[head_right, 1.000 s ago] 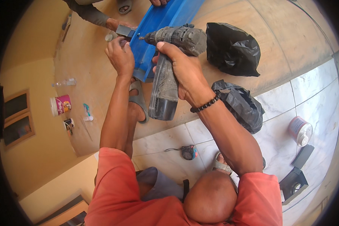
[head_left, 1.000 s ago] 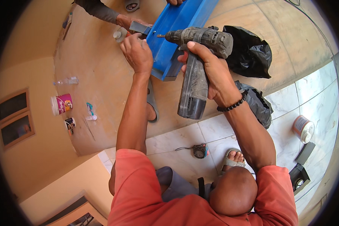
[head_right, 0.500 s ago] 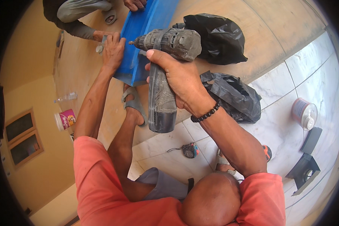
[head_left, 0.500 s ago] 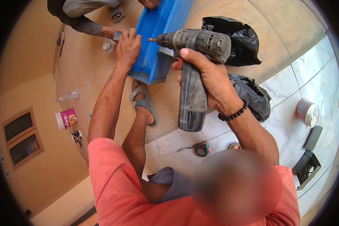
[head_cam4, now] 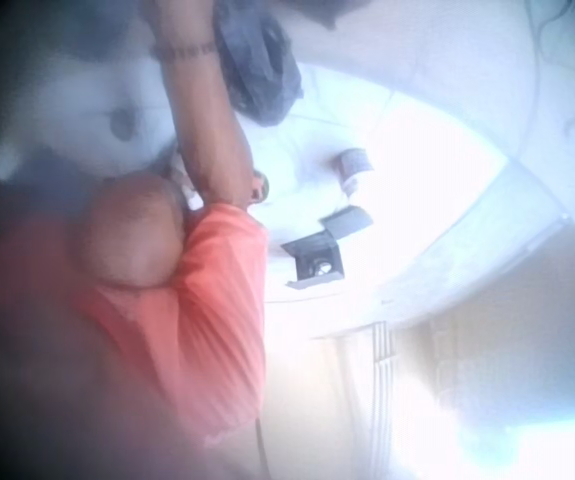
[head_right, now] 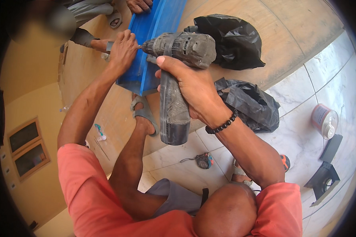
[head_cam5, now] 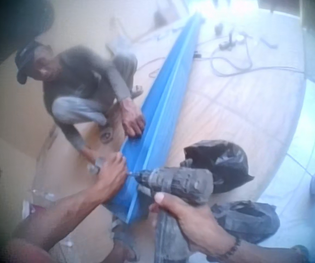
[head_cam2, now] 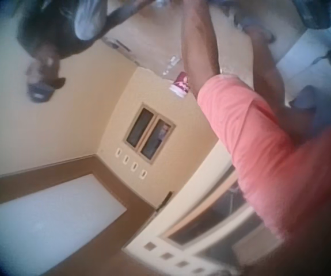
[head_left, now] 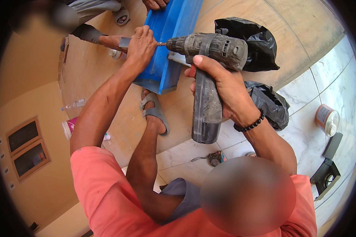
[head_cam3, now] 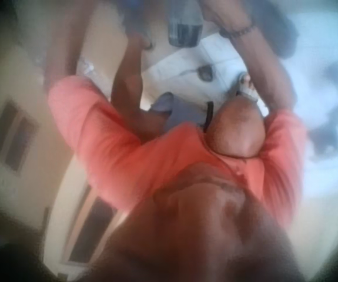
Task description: The person uses a cordless drill to fasten screws into a long blue metal frame while a coworker holds the frame steady. The person retrieves screws from a black bag and secures metal brackets to the frame.
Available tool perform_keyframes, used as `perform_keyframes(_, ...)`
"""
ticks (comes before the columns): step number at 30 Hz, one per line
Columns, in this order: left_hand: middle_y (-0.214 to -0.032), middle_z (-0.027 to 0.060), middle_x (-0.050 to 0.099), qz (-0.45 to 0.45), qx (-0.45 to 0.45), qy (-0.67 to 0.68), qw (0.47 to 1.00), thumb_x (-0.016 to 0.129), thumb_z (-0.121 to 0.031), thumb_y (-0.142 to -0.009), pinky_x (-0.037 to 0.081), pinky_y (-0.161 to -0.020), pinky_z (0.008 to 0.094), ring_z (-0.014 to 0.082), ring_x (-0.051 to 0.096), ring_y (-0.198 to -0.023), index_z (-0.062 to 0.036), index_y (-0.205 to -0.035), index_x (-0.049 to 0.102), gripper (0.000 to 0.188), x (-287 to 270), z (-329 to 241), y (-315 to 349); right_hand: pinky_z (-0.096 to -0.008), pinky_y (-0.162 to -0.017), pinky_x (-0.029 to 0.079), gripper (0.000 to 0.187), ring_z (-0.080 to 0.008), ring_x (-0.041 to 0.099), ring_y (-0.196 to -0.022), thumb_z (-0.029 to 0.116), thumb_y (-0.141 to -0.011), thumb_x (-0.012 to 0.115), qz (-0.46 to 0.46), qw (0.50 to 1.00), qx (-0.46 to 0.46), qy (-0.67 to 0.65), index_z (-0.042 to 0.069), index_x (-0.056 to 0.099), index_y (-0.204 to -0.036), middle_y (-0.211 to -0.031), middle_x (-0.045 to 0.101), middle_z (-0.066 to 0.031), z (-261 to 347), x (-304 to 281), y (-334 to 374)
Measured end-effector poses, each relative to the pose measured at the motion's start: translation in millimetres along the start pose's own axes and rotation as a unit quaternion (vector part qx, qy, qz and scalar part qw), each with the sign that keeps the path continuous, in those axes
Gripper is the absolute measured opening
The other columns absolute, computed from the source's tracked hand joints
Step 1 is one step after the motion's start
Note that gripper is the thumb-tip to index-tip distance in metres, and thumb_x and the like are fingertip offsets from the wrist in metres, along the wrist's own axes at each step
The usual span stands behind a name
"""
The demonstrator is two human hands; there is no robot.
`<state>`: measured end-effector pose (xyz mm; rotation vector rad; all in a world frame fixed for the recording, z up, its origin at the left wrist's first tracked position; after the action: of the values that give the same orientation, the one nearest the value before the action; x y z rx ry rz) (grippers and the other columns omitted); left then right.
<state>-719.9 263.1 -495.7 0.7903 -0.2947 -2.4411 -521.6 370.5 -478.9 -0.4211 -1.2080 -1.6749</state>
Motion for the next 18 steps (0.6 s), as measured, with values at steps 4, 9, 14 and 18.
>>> perform_keyframes(4,-0.087,0.0019,0.058,0.037,0.090,-0.002,0.995,0.053,-0.018,-0.081,0.032,-0.087,0.0315,0.0182,0.046,-0.100,-0.0102,-0.083,0.070,0.019,2.3,-0.5,-8.9,-0.0249,-0.050,0.051,0.032,-0.0124,0.061,-0.058,0.025,-0.084,0.070,-0.015,1.000,0.007,-0.016,0.001,0.061,-0.103,-0.079,0.064,-0.0072,4.2,-2.0,5.1)
perform_keyframes(9,-0.089,0.0027,0.060,-0.012,0.110,-0.001,0.994,0.052,-0.018,-0.081,0.033,-0.086,0.0299,0.0178,0.046,-0.099,-0.0089,-0.087,0.069,0.020,7.9,-1.8,7.6,-0.0248,-0.048,0.053,0.034,-0.0118,0.064,-0.059,0.029,-0.085,0.068,0.001,1.000,-0.012,-0.004,0.002,0.059,-0.103,-0.083,0.067,-0.0077,4.3,-9.5,3.1)
perform_keyframes(14,-0.089,0.0056,0.060,-0.128,-0.154,0.376,0.905,0.059,-0.009,-0.082,0.043,-0.078,0.0359,0.0231,0.054,-0.092,-0.0028,-0.091,0.065,0.013,-33.3,-3.9,46.9,-0.0257,-0.051,0.052,0.033,-0.0139,0.063,-0.058,0.026,-0.082,0.071,0.018,0.999,0.001,0.046,0.001,0.061,-0.101,-0.080,0.066,-0.0094,29.5,0.2,-11.1)
perform_keyframes(18,-0.094,0.0098,0.061,-0.009,-0.445,0.809,0.384,0.058,-0.008,-0.089,0.048,-0.070,0.0391,0.0264,0.060,-0.077,-0.0001,-0.100,0.060,0.013,5.2,-30.8,66.2,-0.0269,-0.053,0.054,0.034,-0.0173,0.065,-0.061,0.026,-0.079,0.074,0.063,0.992,-0.012,0.111,0.000,0.061,-0.098,-0.079,0.066,-0.0102,34.9,26.9,-39.9)
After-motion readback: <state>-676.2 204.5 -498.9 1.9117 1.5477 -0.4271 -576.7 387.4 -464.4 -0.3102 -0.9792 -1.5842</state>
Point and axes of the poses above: each hand's wrist, its own y-axis away from the middle knuckle, its own x-axis out of the palm, z = x × y, the point moved 7 cm from there along -y, towards the middle knuckle
